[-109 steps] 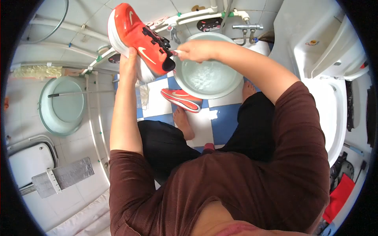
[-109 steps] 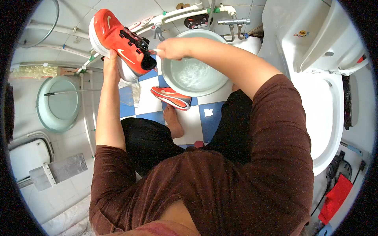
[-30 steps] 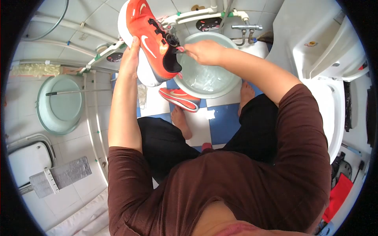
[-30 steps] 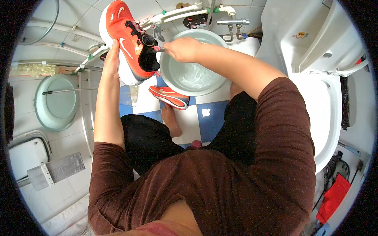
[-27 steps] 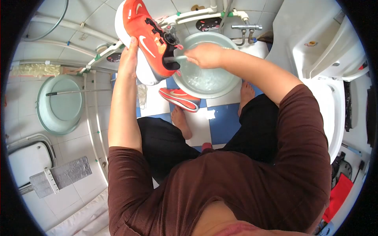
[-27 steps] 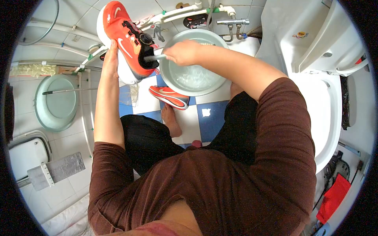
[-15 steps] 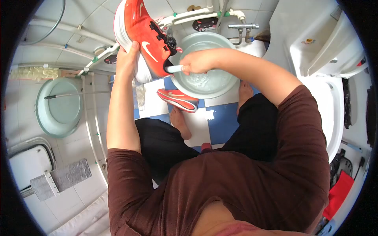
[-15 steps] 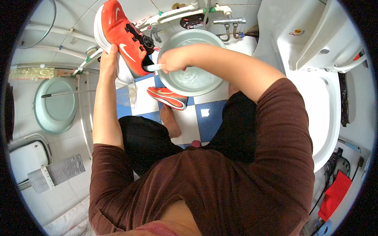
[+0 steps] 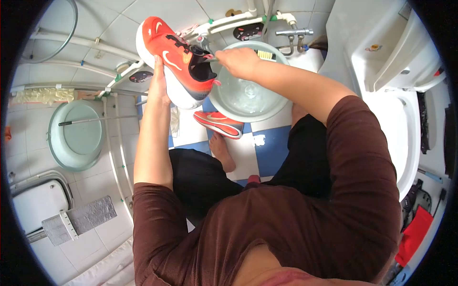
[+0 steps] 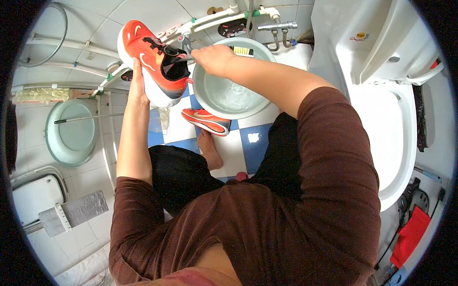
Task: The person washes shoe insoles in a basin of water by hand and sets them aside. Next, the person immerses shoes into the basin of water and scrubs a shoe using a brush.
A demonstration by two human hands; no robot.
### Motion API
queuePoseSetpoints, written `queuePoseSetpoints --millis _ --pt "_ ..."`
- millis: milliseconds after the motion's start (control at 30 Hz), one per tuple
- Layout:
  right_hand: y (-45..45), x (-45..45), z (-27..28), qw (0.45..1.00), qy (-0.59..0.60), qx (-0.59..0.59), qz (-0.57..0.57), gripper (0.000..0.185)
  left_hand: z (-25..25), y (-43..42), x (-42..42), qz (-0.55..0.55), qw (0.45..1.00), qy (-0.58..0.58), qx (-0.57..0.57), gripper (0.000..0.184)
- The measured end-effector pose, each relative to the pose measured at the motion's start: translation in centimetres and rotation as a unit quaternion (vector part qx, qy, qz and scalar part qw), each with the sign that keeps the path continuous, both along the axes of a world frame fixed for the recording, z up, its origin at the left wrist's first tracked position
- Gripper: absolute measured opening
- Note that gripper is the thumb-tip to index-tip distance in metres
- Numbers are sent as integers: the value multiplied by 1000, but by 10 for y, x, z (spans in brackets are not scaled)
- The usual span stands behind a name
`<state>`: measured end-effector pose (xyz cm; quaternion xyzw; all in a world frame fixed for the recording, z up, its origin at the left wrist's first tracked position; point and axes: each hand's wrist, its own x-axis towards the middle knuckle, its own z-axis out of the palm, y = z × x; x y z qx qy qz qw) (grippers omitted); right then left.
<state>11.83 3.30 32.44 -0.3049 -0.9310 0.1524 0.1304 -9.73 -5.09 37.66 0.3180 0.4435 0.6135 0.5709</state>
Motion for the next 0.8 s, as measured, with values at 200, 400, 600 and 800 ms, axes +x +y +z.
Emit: queuePoseSetpoints --millis 200,400,600,800 --pt "19 -8 -11 995 49 76 -36 15 5 0 2 -16 999 -26 -30 63" --pt "20 -3 4 999 -20 25 -13 14 -9 4 -19 86 993 12 -78 59" --pt "21 20 2 986 -104 -125 41 23 -10 -1 -40 143 972 182 35 57" --pt "5 13 31 865 19 -494 85 24 -5 -4 -26 116 965 224 76 69"
